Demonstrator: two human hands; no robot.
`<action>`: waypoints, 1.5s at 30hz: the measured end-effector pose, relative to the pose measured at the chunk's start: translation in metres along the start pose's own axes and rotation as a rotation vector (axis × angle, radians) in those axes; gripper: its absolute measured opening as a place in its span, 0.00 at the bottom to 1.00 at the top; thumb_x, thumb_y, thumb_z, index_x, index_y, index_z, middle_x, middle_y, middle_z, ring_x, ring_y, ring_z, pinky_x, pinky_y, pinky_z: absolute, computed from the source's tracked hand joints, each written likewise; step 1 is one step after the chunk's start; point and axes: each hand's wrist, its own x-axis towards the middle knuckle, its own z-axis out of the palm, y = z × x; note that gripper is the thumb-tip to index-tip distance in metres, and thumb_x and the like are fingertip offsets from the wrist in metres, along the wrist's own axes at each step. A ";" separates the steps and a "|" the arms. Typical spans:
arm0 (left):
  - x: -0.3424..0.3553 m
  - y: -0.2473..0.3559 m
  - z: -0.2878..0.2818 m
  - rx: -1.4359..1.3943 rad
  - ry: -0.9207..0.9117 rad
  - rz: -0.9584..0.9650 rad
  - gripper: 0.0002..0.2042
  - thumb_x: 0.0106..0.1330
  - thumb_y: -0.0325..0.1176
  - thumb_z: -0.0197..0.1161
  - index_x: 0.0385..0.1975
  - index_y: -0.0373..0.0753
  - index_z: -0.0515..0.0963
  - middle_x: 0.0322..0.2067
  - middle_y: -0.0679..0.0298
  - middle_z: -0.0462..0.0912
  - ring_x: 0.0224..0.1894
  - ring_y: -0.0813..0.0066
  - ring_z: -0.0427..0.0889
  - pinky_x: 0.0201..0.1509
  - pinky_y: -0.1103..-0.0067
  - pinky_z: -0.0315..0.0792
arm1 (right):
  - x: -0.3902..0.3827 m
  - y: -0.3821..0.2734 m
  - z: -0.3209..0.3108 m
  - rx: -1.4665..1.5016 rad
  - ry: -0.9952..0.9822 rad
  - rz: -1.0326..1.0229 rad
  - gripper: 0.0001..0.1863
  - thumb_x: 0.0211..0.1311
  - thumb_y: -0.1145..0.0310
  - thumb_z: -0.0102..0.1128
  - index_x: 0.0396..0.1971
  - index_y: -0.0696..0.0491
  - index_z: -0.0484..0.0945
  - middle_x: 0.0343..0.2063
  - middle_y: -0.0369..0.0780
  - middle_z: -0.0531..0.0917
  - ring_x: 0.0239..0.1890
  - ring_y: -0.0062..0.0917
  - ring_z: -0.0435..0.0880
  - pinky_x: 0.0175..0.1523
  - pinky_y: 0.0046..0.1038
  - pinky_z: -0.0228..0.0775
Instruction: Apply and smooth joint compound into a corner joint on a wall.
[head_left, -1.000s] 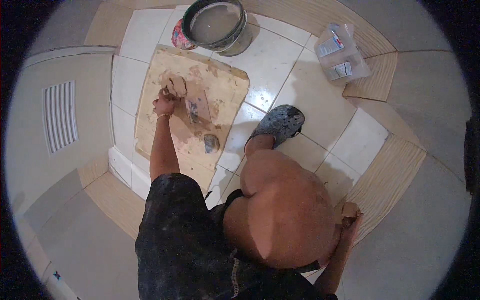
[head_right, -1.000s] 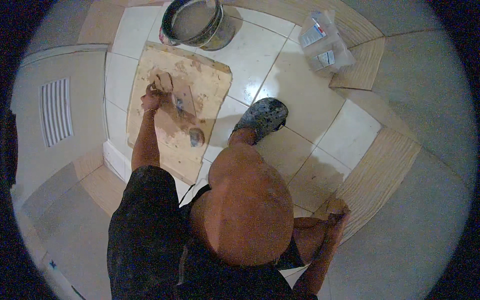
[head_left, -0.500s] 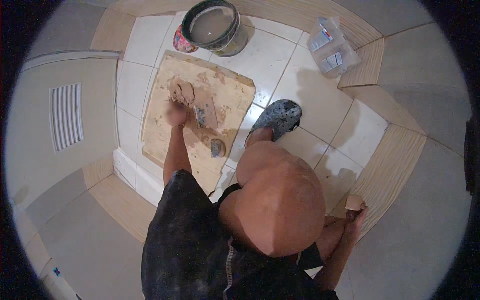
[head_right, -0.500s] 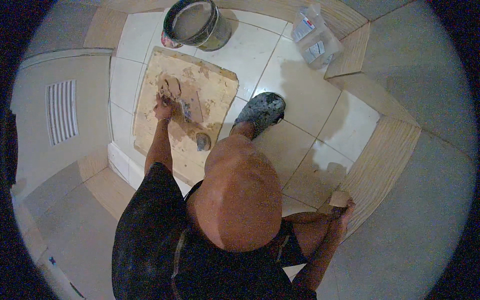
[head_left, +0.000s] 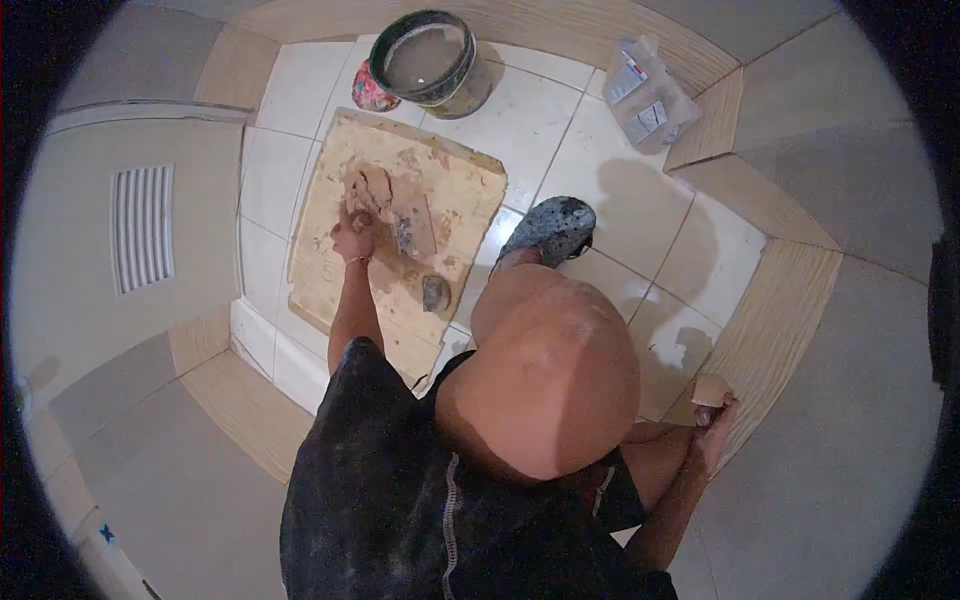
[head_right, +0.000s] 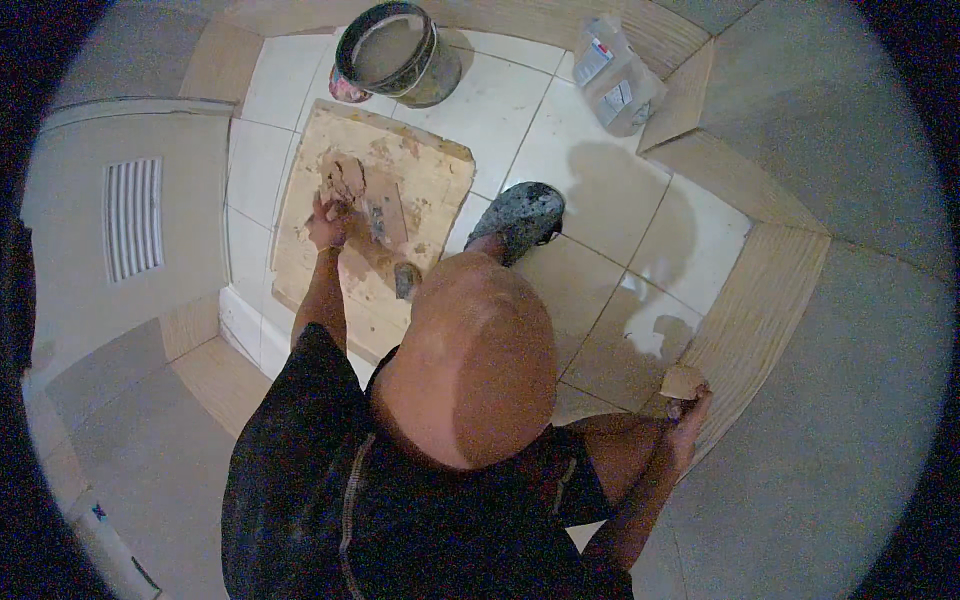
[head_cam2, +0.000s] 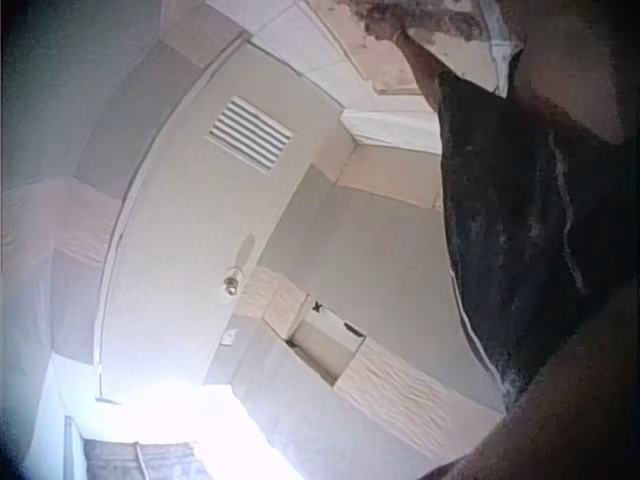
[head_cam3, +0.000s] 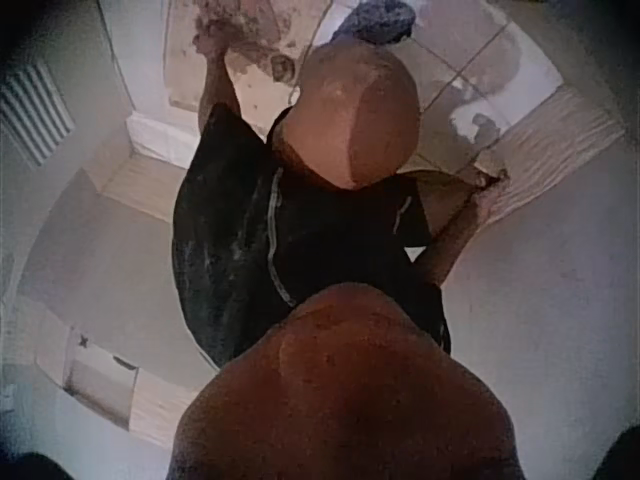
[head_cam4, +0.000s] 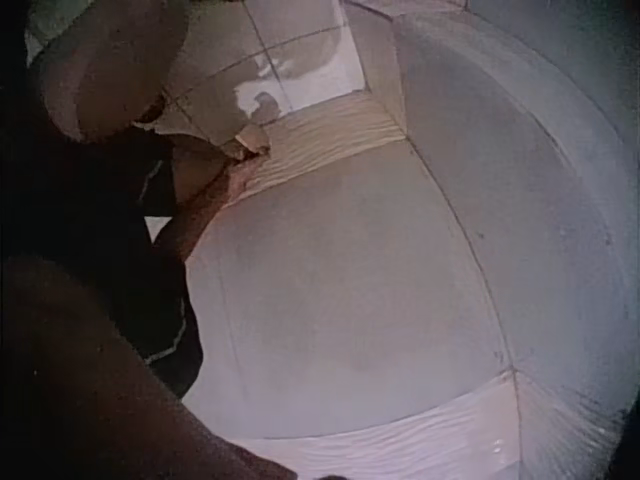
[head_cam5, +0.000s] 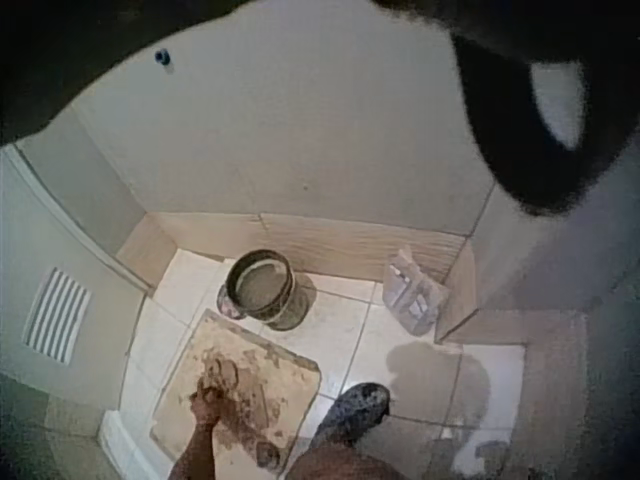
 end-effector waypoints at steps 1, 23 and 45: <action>-0.007 0.004 0.018 -0.097 -0.003 -0.019 0.37 0.52 0.46 0.61 0.63 0.53 0.52 0.49 0.58 0.74 0.55 0.55 0.64 0.56 0.59 0.59 | -0.002 -0.004 -0.005 -0.014 0.028 -0.012 0.22 0.57 0.47 0.45 0.37 0.51 0.72 0.20 0.30 0.72 0.16 0.15 0.62 0.20 0.20 0.52; -0.012 0.025 -0.004 0.096 0.091 -0.176 0.34 0.49 0.48 0.61 0.60 0.54 0.59 0.36 0.58 0.79 0.49 0.55 0.70 0.50 0.60 0.63 | -0.025 -0.017 0.055 0.063 0.198 0.095 0.19 0.62 0.48 0.43 0.37 0.50 0.70 0.22 0.29 0.70 0.18 0.13 0.62 0.20 0.16 0.50; -0.018 0.021 -0.018 0.229 -0.155 0.046 0.35 0.48 0.50 0.59 0.60 0.60 0.57 0.47 0.64 0.77 0.57 0.55 0.63 0.58 0.55 0.53 | -0.026 -0.017 0.029 0.049 0.048 -0.066 0.22 0.64 0.50 0.43 0.45 0.53 0.70 0.27 0.30 0.69 0.24 0.14 0.61 0.28 0.19 0.53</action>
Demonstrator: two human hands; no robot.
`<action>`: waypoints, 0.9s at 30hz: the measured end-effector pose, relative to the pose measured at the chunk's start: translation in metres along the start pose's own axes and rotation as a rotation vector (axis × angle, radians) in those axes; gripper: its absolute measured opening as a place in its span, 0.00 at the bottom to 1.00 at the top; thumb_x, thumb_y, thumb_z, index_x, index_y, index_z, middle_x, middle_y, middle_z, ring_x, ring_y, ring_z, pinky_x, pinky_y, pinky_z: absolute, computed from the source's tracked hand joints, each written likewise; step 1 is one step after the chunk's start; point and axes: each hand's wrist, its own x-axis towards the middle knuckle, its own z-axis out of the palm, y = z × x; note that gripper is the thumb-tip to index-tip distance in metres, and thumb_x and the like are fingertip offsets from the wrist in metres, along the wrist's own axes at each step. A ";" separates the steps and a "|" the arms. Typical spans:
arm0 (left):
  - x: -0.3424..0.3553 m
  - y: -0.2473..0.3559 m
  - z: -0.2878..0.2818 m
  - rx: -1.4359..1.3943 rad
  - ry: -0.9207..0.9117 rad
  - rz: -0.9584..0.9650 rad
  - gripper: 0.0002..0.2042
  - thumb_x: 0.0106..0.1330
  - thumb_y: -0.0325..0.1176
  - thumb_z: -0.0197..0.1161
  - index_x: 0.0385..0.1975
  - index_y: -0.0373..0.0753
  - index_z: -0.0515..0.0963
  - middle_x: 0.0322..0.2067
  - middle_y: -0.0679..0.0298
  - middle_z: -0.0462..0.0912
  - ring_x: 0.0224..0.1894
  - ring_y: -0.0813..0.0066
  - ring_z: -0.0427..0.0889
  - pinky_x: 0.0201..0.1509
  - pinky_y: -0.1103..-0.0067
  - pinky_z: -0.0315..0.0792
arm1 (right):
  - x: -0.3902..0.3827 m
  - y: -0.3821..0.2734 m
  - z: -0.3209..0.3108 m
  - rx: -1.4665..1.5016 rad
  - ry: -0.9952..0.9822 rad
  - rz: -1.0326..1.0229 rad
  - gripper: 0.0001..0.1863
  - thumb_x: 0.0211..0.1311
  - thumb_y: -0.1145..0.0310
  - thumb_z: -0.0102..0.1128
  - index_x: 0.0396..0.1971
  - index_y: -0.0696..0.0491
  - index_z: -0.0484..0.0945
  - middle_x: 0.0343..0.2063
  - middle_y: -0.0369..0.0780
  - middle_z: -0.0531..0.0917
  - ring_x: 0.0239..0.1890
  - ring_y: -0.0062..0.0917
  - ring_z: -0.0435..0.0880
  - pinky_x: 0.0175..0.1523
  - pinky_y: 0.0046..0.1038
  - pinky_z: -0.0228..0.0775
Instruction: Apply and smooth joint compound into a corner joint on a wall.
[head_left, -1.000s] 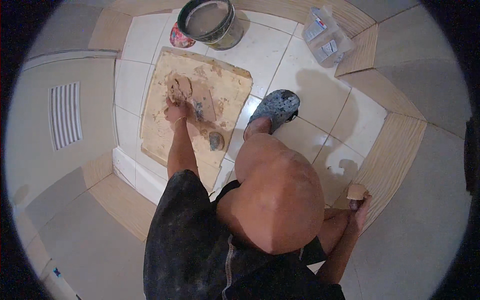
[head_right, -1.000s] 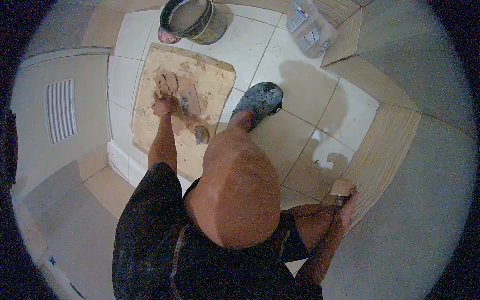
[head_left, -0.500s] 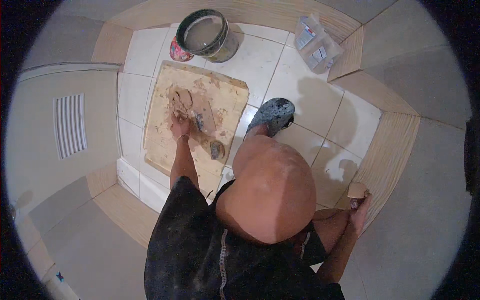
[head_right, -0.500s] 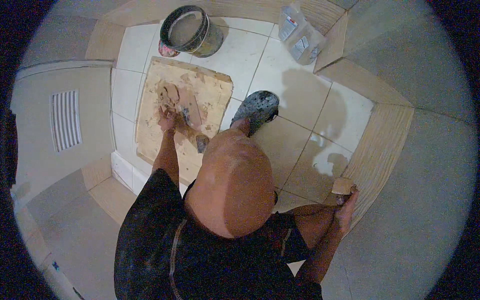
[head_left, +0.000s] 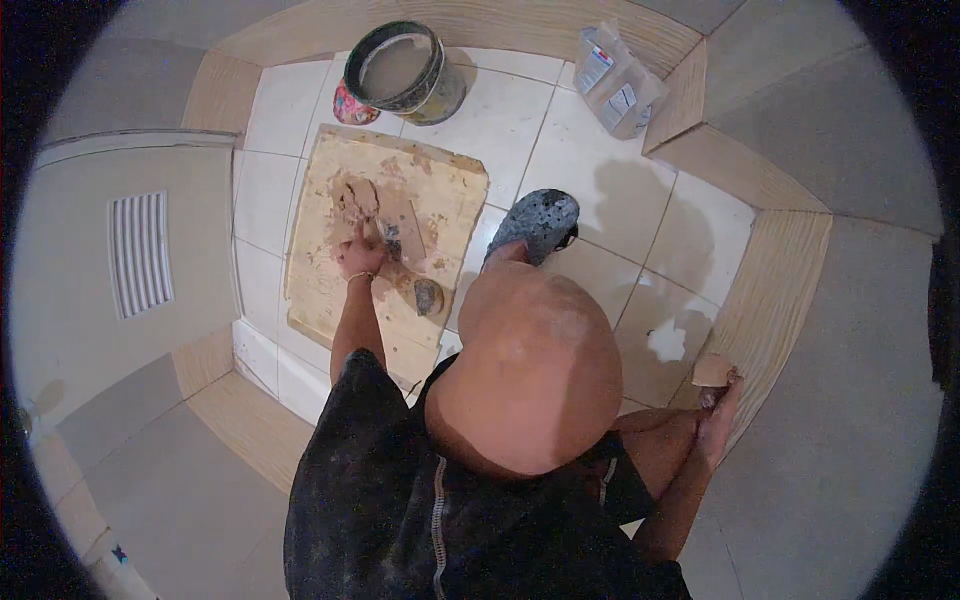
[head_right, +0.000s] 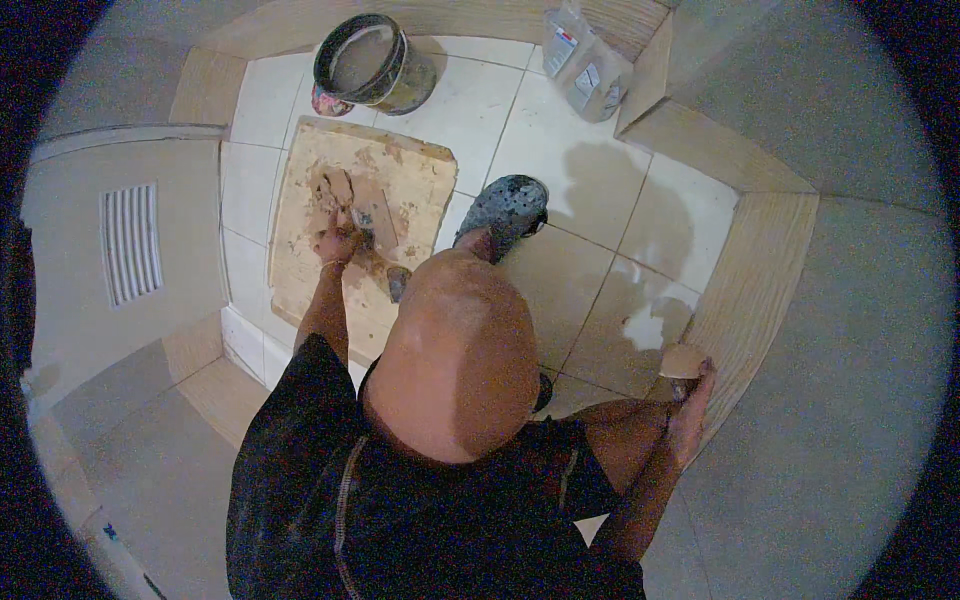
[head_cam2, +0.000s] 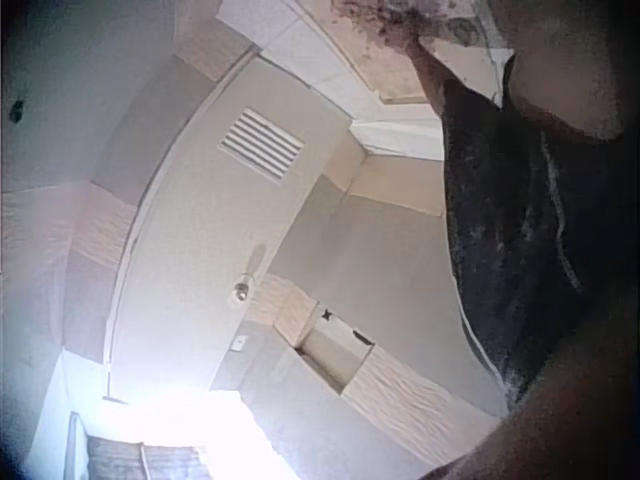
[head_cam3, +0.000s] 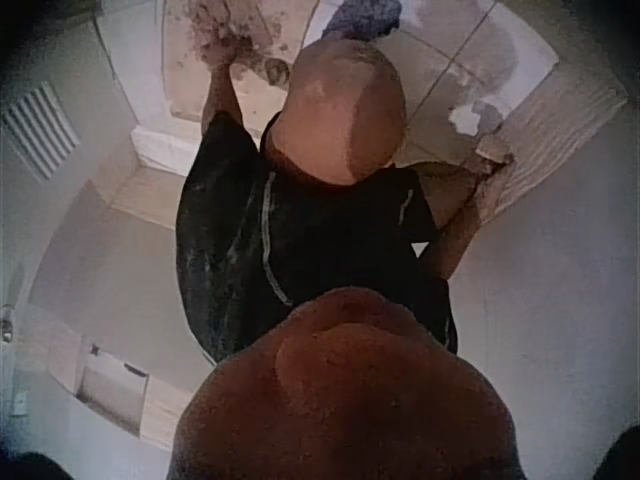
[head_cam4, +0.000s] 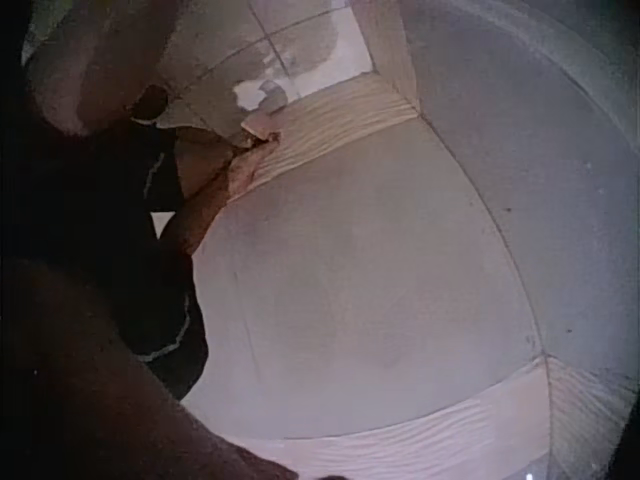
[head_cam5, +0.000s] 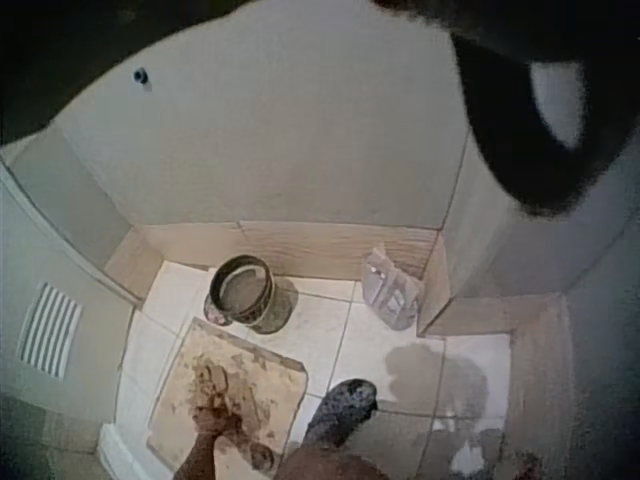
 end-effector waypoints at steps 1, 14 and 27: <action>0.006 -0.023 -0.013 -0.131 -0.104 -0.089 0.35 0.49 0.51 0.58 0.60 0.60 0.56 0.48 0.65 0.76 0.58 0.55 0.62 0.58 0.55 0.54 | -0.015 -0.011 0.023 0.015 -0.018 0.016 0.22 0.64 0.50 0.43 0.45 0.53 0.70 0.27 0.30 0.69 0.24 0.14 0.61 0.28 0.19 0.53; -0.011 -0.024 0.024 0.039 -0.043 -0.284 0.41 0.47 0.56 0.61 0.63 0.61 0.50 0.53 0.50 0.70 0.57 0.50 0.65 0.53 0.52 0.61 | -0.006 -0.015 0.003 -0.146 0.127 0.111 0.30 0.61 0.45 0.42 0.53 0.54 0.66 0.42 0.38 0.74 0.39 0.23 0.71 0.47 0.21 0.62; -0.008 -0.001 0.007 -0.303 0.145 -0.603 0.28 0.52 0.53 0.56 0.56 0.63 0.63 0.42 0.55 0.78 0.46 0.55 0.74 0.47 0.58 0.65 | -0.011 -0.028 0.018 -0.046 0.074 0.148 0.24 0.59 0.43 0.43 0.39 0.49 0.69 0.29 0.32 0.72 0.29 0.17 0.67 0.36 0.18 0.57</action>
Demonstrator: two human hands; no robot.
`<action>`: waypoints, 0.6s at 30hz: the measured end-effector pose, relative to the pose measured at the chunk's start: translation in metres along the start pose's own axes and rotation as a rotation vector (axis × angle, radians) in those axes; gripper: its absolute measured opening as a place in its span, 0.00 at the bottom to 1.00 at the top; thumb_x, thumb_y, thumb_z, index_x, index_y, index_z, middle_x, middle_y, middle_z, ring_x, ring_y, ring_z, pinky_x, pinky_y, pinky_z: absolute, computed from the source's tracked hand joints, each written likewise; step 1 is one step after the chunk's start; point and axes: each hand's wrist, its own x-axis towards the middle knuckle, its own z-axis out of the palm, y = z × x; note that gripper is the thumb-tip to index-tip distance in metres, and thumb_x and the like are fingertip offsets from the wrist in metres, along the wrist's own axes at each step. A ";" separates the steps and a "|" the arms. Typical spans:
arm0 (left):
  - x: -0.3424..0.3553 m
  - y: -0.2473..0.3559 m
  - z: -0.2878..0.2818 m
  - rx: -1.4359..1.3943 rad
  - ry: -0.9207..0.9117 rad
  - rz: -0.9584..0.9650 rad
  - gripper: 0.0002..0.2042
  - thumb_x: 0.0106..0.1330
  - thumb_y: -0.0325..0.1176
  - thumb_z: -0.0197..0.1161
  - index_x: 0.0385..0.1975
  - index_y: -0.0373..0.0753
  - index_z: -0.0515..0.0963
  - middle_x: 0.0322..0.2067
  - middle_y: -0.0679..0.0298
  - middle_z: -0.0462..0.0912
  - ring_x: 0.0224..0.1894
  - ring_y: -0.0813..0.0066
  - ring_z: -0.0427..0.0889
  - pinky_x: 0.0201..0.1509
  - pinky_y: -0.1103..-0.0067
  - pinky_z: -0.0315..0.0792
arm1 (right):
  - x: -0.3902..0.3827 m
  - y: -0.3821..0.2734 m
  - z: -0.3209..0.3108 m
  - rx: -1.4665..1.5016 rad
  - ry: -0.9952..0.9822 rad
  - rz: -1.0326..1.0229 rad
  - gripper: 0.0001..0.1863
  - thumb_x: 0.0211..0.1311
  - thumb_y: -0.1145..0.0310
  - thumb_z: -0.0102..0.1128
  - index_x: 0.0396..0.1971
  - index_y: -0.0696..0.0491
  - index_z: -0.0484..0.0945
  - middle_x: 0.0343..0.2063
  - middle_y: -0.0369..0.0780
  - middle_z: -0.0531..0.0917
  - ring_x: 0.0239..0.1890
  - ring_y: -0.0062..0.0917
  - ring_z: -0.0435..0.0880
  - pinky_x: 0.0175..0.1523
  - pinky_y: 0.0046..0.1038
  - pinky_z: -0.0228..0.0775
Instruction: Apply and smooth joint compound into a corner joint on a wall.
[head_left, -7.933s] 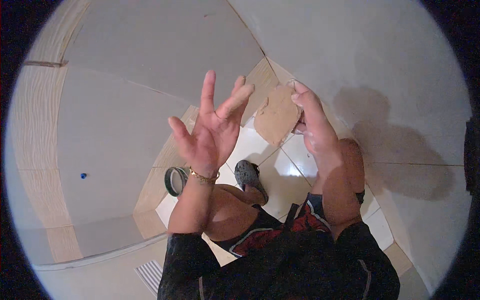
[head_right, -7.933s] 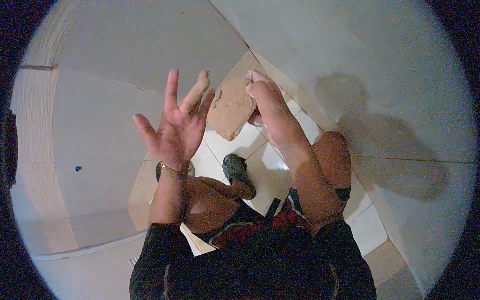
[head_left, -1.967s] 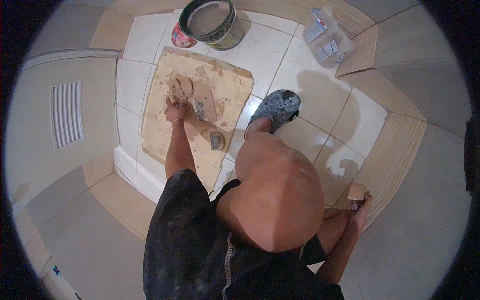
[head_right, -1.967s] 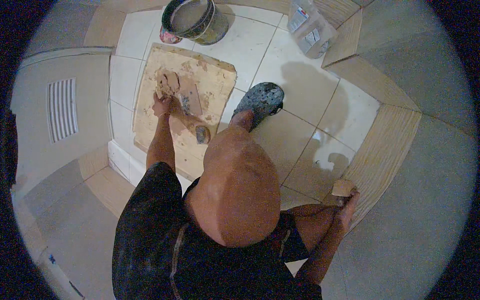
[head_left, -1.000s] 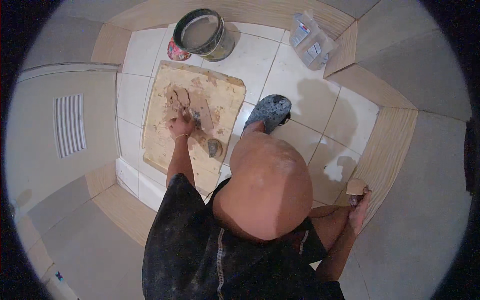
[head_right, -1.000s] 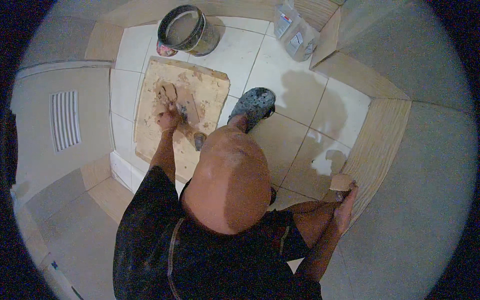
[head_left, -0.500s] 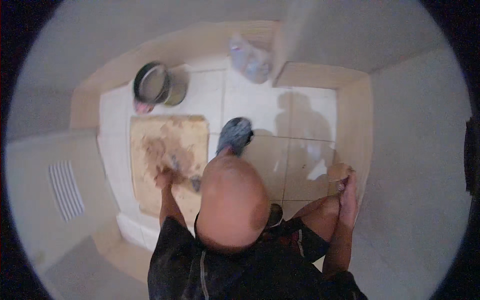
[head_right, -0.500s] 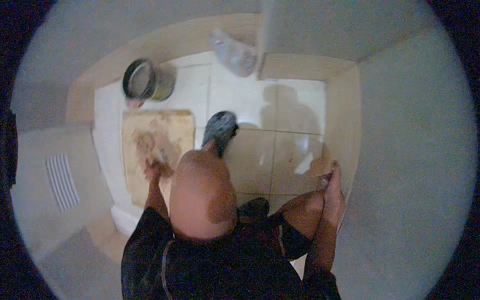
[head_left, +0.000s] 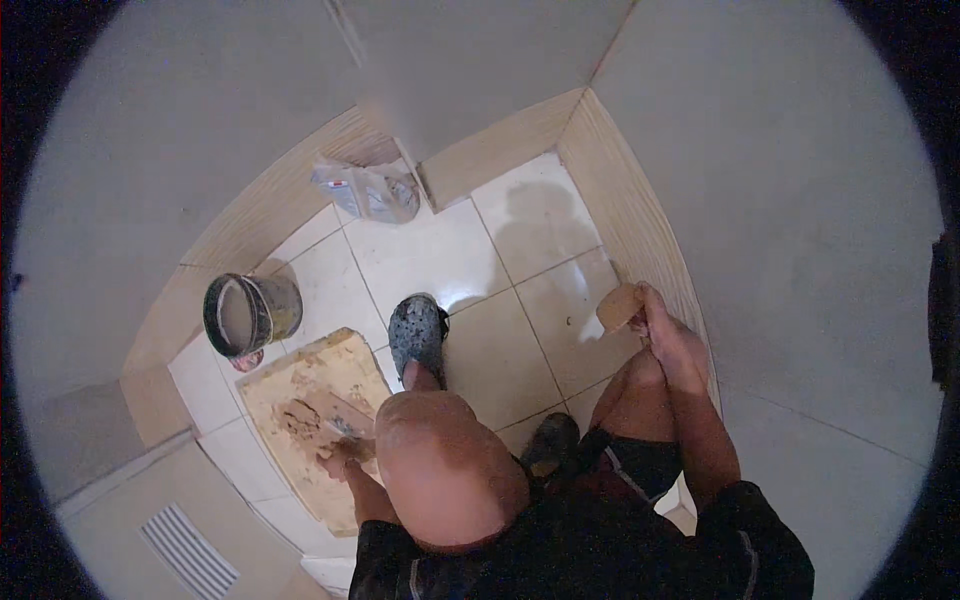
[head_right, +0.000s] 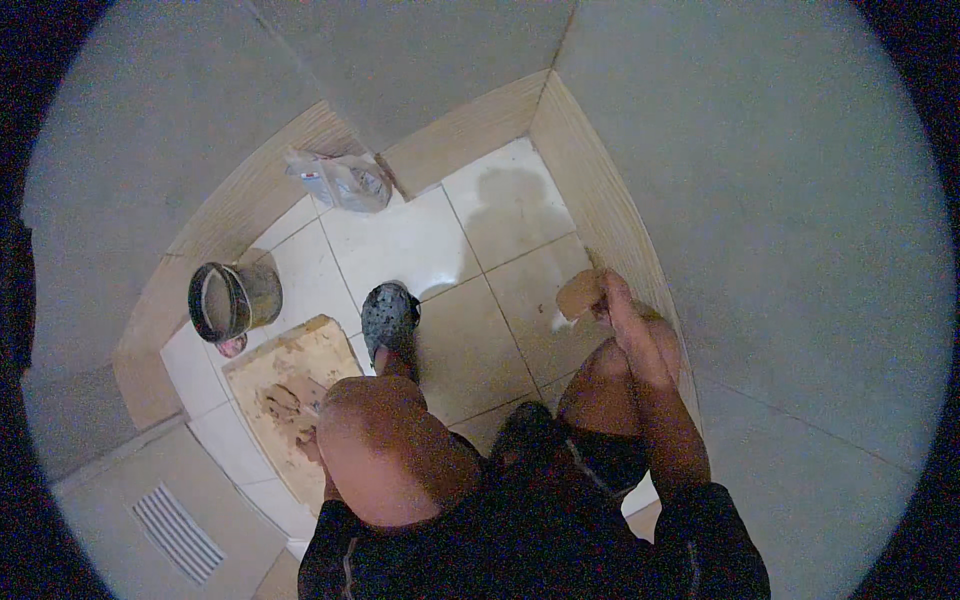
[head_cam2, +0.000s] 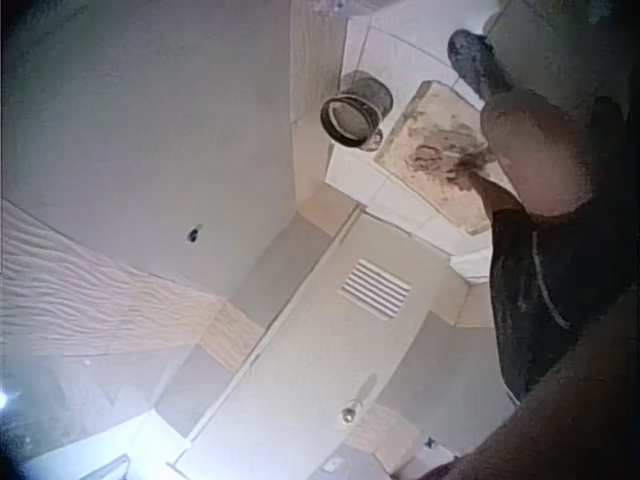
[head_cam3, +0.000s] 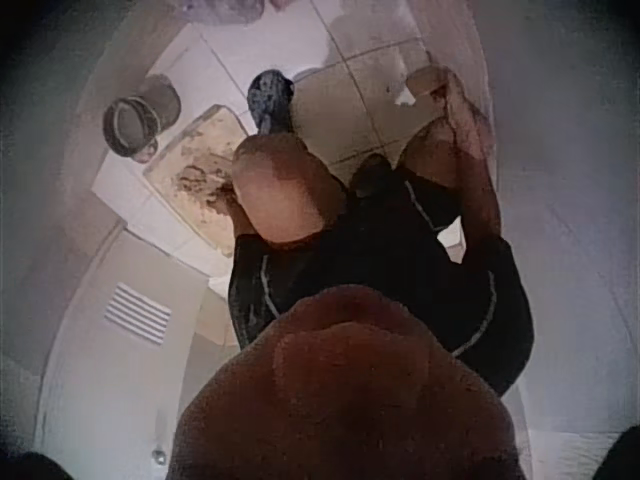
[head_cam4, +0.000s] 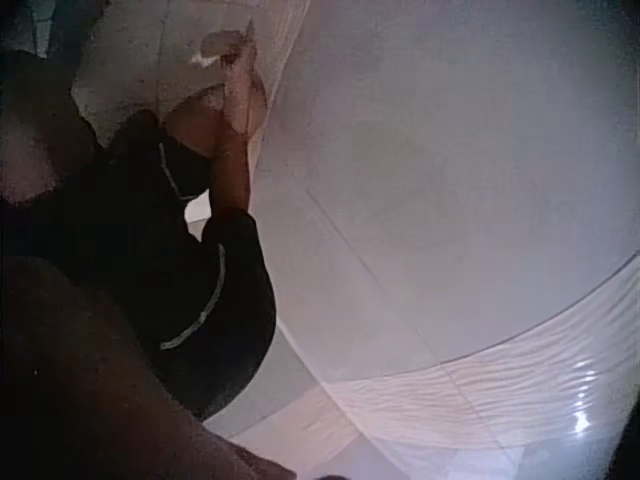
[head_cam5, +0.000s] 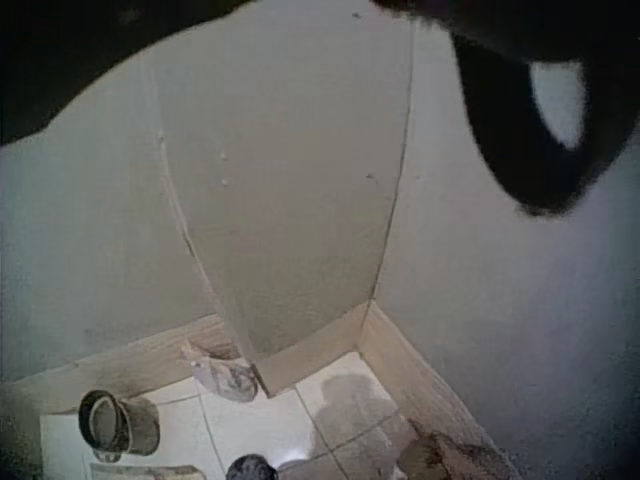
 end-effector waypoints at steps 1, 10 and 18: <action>-0.047 0.010 0.008 -0.014 -0.087 0.065 0.28 0.53 0.52 0.55 0.56 0.55 0.64 0.38 0.55 0.78 0.44 0.53 0.74 0.50 0.58 0.63 | 0.003 0.006 -0.025 -0.005 0.071 -0.003 0.24 0.59 0.43 0.43 0.39 0.49 0.69 0.29 0.32 0.72 0.29 0.17 0.67 0.36 0.18 0.57; 0.085 -0.026 -0.003 0.428 -0.051 0.700 0.34 0.52 0.63 0.51 0.50 0.41 0.67 0.47 0.59 0.69 0.50 0.65 0.64 0.54 0.70 0.60 | 0.001 -0.011 0.021 0.164 -0.002 -0.133 0.16 0.60 0.49 0.41 0.29 0.46 0.67 0.19 0.30 0.67 0.19 0.15 0.62 0.22 0.20 0.52; -0.029 0.034 -0.017 0.511 -0.048 0.397 0.24 0.57 0.53 0.50 0.51 0.47 0.66 0.44 0.60 0.74 0.51 0.64 0.67 0.51 0.65 0.62 | 0.007 0.004 -0.016 0.085 0.018 -0.139 0.20 0.58 0.46 0.44 0.38 0.47 0.68 0.27 0.32 0.71 0.27 0.18 0.68 0.31 0.20 0.59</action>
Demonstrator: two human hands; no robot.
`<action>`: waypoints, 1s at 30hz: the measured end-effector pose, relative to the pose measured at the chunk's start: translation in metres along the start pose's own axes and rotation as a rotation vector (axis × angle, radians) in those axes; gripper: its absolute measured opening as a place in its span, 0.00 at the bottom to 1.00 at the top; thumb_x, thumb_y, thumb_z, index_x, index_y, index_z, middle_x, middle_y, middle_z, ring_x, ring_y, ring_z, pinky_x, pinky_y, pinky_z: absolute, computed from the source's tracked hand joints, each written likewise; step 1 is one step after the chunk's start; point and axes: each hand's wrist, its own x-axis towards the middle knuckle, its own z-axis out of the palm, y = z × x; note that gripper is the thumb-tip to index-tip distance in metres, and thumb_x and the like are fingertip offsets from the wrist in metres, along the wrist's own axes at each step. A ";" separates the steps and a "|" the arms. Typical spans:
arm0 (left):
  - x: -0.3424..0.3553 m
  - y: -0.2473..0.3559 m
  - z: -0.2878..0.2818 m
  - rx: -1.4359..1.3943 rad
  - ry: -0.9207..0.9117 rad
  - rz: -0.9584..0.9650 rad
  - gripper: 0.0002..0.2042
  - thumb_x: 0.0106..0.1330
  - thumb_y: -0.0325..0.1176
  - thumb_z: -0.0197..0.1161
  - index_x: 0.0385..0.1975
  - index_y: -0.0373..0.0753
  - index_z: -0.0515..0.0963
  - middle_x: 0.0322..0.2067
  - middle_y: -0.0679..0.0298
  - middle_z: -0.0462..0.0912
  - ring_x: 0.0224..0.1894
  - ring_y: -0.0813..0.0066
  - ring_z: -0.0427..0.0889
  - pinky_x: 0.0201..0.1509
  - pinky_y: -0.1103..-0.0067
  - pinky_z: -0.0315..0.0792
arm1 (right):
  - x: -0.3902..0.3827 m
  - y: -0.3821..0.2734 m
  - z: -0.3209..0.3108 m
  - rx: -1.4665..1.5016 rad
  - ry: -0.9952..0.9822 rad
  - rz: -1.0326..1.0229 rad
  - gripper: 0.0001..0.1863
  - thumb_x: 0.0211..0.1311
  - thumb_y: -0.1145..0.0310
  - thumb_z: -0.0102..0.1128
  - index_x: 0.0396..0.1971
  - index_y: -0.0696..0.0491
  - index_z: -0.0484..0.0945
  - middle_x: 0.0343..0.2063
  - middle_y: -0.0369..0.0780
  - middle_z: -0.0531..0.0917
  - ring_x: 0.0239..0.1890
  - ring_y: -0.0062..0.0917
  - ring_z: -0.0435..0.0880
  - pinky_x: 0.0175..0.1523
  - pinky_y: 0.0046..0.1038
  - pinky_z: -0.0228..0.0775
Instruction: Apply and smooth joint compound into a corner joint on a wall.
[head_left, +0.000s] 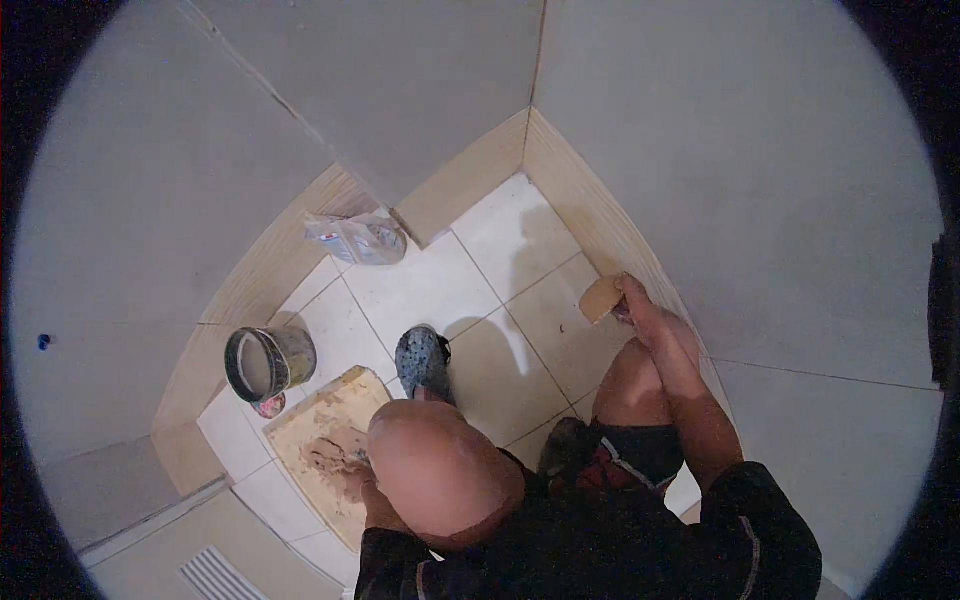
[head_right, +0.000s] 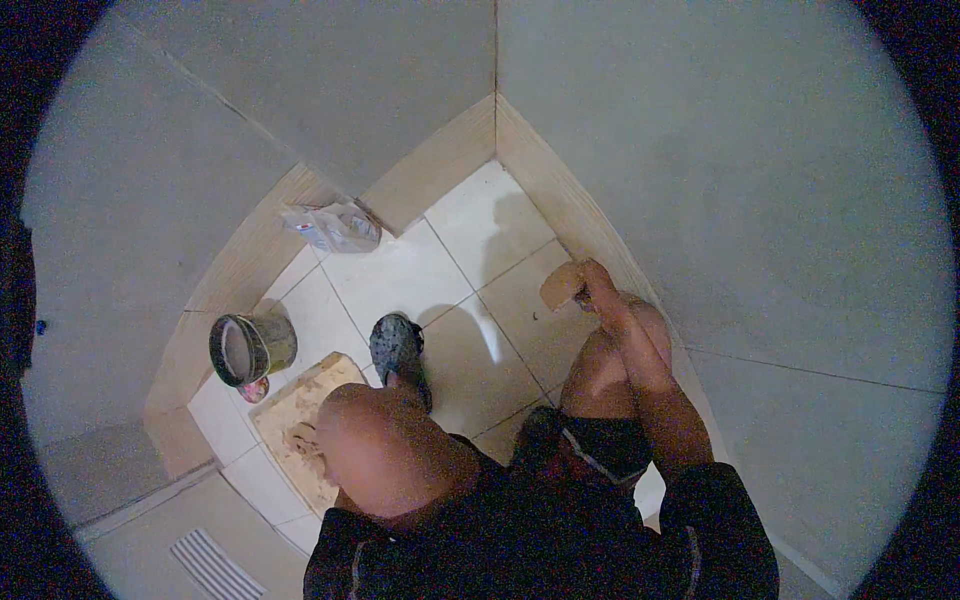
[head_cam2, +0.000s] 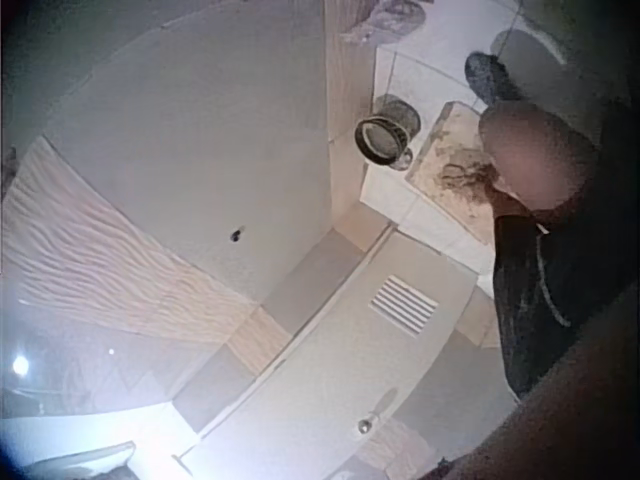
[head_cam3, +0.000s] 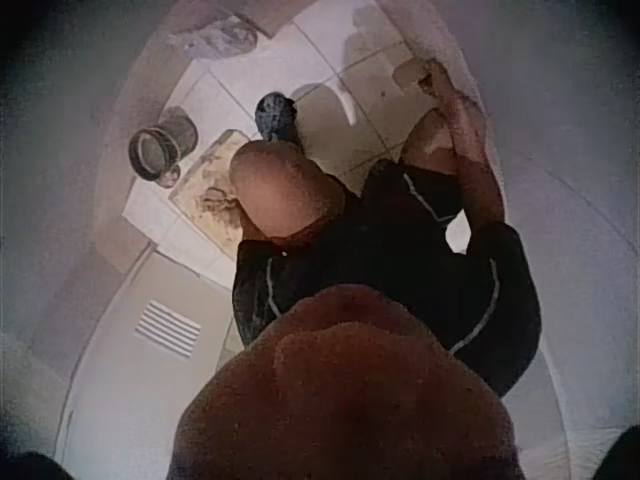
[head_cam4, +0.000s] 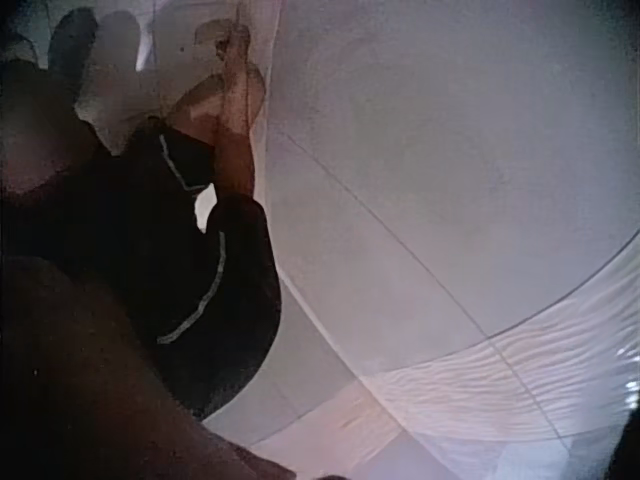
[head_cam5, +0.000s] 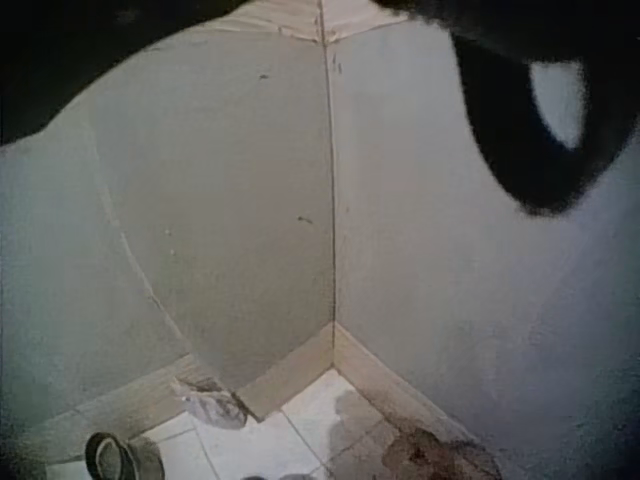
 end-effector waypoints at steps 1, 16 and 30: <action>-0.007 0.006 -0.004 -0.002 0.001 -0.008 0.23 0.58 0.52 0.50 0.51 0.48 0.66 0.44 0.60 0.74 0.51 0.63 0.67 0.51 0.65 0.62 | 0.005 0.006 -0.006 -0.004 0.010 0.003 0.20 0.58 0.46 0.44 0.38 0.47 0.68 0.27 0.32 0.71 0.27 0.18 0.68 0.31 0.20 0.59; 0.015 -0.033 0.046 -0.161 -0.043 -0.149 0.22 0.62 0.47 0.48 0.58 0.60 0.61 0.43 0.64 0.77 0.51 0.65 0.71 0.50 0.56 0.64 | 0.003 0.007 -0.008 0.056 -0.203 -0.098 0.24 0.57 0.43 0.44 0.39 0.49 0.70 0.24 0.32 0.73 0.28 0.18 0.69 0.32 0.19 0.60; 0.038 -0.032 -0.069 -1.907 -0.192 0.066 0.13 0.54 0.44 0.53 0.24 0.41 0.75 0.22 0.63 0.76 0.20 0.74 0.73 0.21 0.81 0.62 | 0.049 0.048 -0.014 0.252 -0.262 -0.137 0.22 0.64 0.48 0.32 0.34 0.48 0.71 0.18 0.30 0.73 0.19 0.18 0.68 0.21 0.22 0.58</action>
